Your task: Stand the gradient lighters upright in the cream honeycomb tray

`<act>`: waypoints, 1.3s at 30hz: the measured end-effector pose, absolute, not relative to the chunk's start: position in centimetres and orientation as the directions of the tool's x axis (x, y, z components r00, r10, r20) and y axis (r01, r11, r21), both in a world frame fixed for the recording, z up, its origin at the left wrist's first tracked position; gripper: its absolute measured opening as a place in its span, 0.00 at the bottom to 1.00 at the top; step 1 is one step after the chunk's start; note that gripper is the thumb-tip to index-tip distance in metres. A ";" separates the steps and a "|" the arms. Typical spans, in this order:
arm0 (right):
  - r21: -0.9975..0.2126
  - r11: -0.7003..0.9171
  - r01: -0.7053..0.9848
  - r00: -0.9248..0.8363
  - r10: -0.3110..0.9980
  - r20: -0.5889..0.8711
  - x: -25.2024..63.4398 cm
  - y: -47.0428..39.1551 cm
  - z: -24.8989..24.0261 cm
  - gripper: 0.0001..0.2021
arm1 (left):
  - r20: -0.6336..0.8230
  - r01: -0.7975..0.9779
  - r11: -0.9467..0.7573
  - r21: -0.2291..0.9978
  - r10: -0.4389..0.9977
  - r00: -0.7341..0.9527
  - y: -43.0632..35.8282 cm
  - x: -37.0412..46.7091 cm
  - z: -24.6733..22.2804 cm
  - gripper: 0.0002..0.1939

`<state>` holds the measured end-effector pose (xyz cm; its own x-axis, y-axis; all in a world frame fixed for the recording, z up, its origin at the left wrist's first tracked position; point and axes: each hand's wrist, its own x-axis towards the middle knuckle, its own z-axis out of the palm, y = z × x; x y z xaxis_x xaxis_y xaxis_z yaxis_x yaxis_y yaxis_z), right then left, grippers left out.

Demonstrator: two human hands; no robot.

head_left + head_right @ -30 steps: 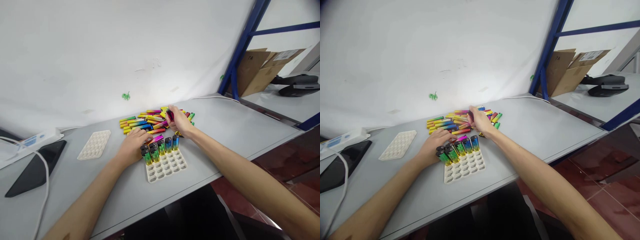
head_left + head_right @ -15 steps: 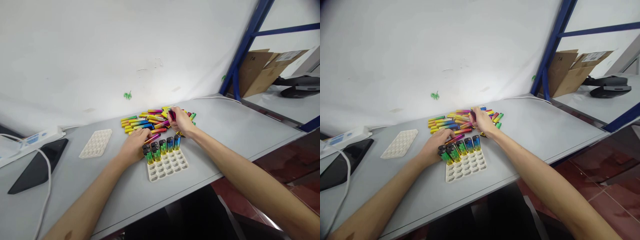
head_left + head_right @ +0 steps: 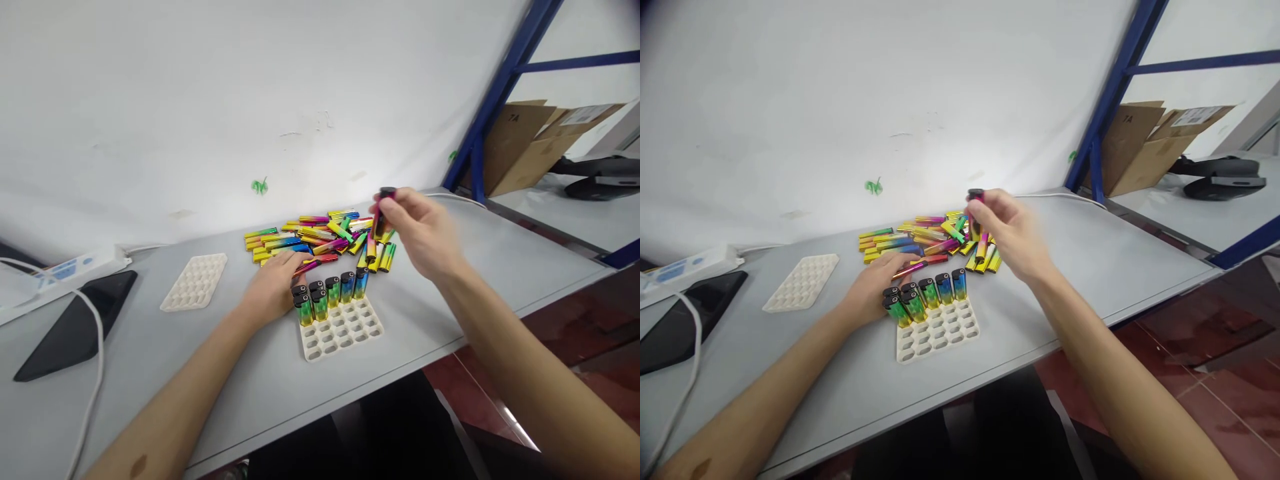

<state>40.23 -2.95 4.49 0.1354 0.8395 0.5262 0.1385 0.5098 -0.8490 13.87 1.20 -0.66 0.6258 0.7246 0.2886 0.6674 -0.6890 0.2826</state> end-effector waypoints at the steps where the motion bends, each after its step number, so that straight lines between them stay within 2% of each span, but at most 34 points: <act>1: -0.842 0.519 0.147 0.142 0.831 0.538 40.6 -4.1 4.9 0.11 | 0.291 0.659 -0.697 0.282 0.717 0.634 1.2 13.9 -0.6 0.17; 5: -0.829 0.514 0.222 0.055 0.842 0.537 40.0 -8.2 5.1 0.13 | 0.293 0.635 -0.719 0.282 0.695 0.657 1.2 13.9 -0.7 0.17; 8: -0.770 0.507 0.387 -0.082 0.851 0.519 38.1 -9.9 4.0 0.13 | 0.307 0.610 -0.736 0.292 0.676 0.669 1.2 13.9 -0.7 0.17; 11: -0.610 0.539 0.581 -0.199 0.821 0.536 36.5 -10.3 2.5 0.11 | 0.318 0.620 -0.724 0.303 0.690 0.650 1.1 13.9 -0.7 0.16; 15: -0.404 0.559 0.724 -0.320 0.791 0.522 35.6 -10.2 1.2 0.09 | 0.321 0.668 -0.673 0.317 0.739 0.592 1.2 13.9 -0.8 0.15; 20: -0.163 0.500 0.850 -0.316 0.733 0.603 35.1 -10.6 0.8 0.11 | 0.289 0.698 -0.632 0.336 0.775 0.562 1.1 14.1 -0.9 0.15; 22: -0.114 0.483 0.868 -0.306 0.702 0.643 35.1 -10.6 1.2 0.12 | 0.296 0.679 -0.632 0.373 0.775 0.559 1.1 14.2 -1.0 0.15; 25: -0.206 0.509 0.836 -0.246 0.682 0.688 35.5 -9.3 2.5 0.12 | 0.336 0.629 -0.640 0.441 0.768 0.546 1.3 14.3 -1.4 0.14; 29: -0.463 0.507 0.727 -0.134 0.766 0.629 36.7 -4.8 4.4 0.13 | 0.375 0.598 -0.622 0.506 0.783 0.497 1.5 14.4 -1.5 0.14; 32: -0.630 0.511 0.585 -0.278 0.856 0.436 37.2 -1.2 4.5 0.11 | 0.377 0.561 -0.587 0.583 0.808 0.453 1.4 14.5 -1.1 0.15; 34: -0.726 0.494 0.478 -0.382 0.861 0.335 37.1 0.5 3.8 0.14 | 0.358 0.543 -0.543 0.640 0.837 0.414 1.2 14.5 -0.7 0.15; 36: -0.808 0.465 0.362 -0.401 0.860 0.315 36.6 1.3 2.7 0.15 | 0.338 0.541 -0.499 0.676 0.863 0.375 1.0 14.6 -0.5 0.15; 39: -0.908 0.388 0.155 -0.328 0.888 0.323 36.0 1.7 1.3 0.13 | 0.332 0.535 -0.464 0.706 0.884 0.329 0.8 14.7 -0.2 0.16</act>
<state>35.96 1.74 1.27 -0.3281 0.8876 0.3234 0.1553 0.3884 -0.9083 14.66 0.81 -0.25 0.3286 0.8843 0.3318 0.5347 -0.4638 0.7064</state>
